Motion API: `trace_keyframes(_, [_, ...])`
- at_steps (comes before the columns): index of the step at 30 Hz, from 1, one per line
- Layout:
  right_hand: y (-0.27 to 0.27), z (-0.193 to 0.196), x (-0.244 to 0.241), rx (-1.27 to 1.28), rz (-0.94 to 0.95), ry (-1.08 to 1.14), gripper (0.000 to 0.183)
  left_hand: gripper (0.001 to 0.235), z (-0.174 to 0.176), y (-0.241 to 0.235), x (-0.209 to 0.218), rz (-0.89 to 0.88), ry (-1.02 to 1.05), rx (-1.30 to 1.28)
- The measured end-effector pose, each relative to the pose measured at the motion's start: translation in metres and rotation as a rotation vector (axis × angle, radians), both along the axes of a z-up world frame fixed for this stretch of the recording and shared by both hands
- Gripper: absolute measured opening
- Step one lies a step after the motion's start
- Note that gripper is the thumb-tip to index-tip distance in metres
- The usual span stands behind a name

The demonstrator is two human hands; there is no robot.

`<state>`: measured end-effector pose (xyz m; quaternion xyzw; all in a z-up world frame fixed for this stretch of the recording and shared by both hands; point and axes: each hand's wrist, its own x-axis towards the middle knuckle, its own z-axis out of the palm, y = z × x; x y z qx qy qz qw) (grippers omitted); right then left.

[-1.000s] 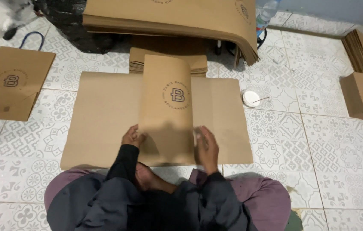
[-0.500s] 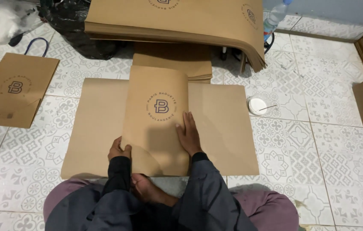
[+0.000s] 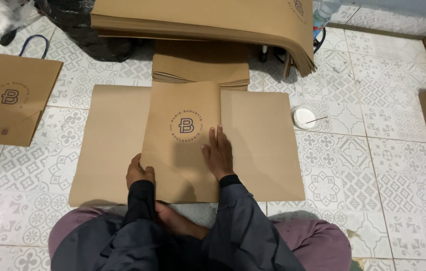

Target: The person sits on the floor and assembles brown paper bags. They fold the bag flat, apply glue to the center seam using a small stick, and press the sides together to seal it. The person repeats this process for multiple bags.

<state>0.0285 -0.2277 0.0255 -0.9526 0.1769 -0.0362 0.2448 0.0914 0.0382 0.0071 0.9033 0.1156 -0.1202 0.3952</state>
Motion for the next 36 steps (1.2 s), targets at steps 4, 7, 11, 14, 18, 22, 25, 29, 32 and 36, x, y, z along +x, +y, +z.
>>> trace_keyframes(4, [0.000, -0.003, 0.000, -0.147, 0.019, 0.035, 0.065, 0.055, 0.001, -0.005, -0.004, -0.020, -0.003, 0.017])
trace_keyframes(7, [-0.002, -0.008, 0.000, -0.194, 0.019, 0.062, 0.065, 0.055, -0.003, -0.006, -0.004, -0.035, -0.007, 0.062])
trace_keyframes(11, [-0.006, -0.011, 0.000, -0.189, 0.013, 0.082, 0.066, 0.057, -0.012, -0.006, -0.003, -0.065, -0.034, 0.085])
trace_keyframes(14, [-0.011, -0.017, -0.001, -0.189, 0.013, 0.102, 0.066, 0.058, -0.005, -0.010, -0.006, -0.101, -0.049, 0.115])
trace_keyframes(18, [-0.013, -0.011, -0.004, -0.148, 0.007, 0.137, 0.069, 0.058, -0.007, -0.012, -0.006, -0.134, -0.047, 0.164])
trace_keyframes(22, [-0.017, -0.008, -0.004, -0.144, 0.002, 0.157, 0.069, 0.060, -0.017, -0.012, -0.005, -0.151, -0.049, 0.181])
trace_keyframes(25, [-0.020, -0.001, -0.005, -0.132, 0.002, 0.231, 0.069, 0.062, -0.017, -0.014, -0.005, -0.182, -0.051, 0.208])
trace_keyframes(29, [-0.026, 0.000, -0.008, -0.116, 0.011, 0.259, 0.071, 0.062, -0.013, -0.018, -0.008, -0.224, -0.043, 0.286])
trace_keyframes(32, [-0.031, -0.003, -0.008, -0.139, 0.032, 0.292, 0.073, 0.063, -0.025, -0.017, -0.007, -0.254, -0.043, 0.339])
trace_keyframes(36, [-0.032, -0.001, -0.007, -0.143, 0.046, 0.343, 0.073, 0.068, -0.042, -0.017, -0.006, -0.285, -0.082, 0.455])
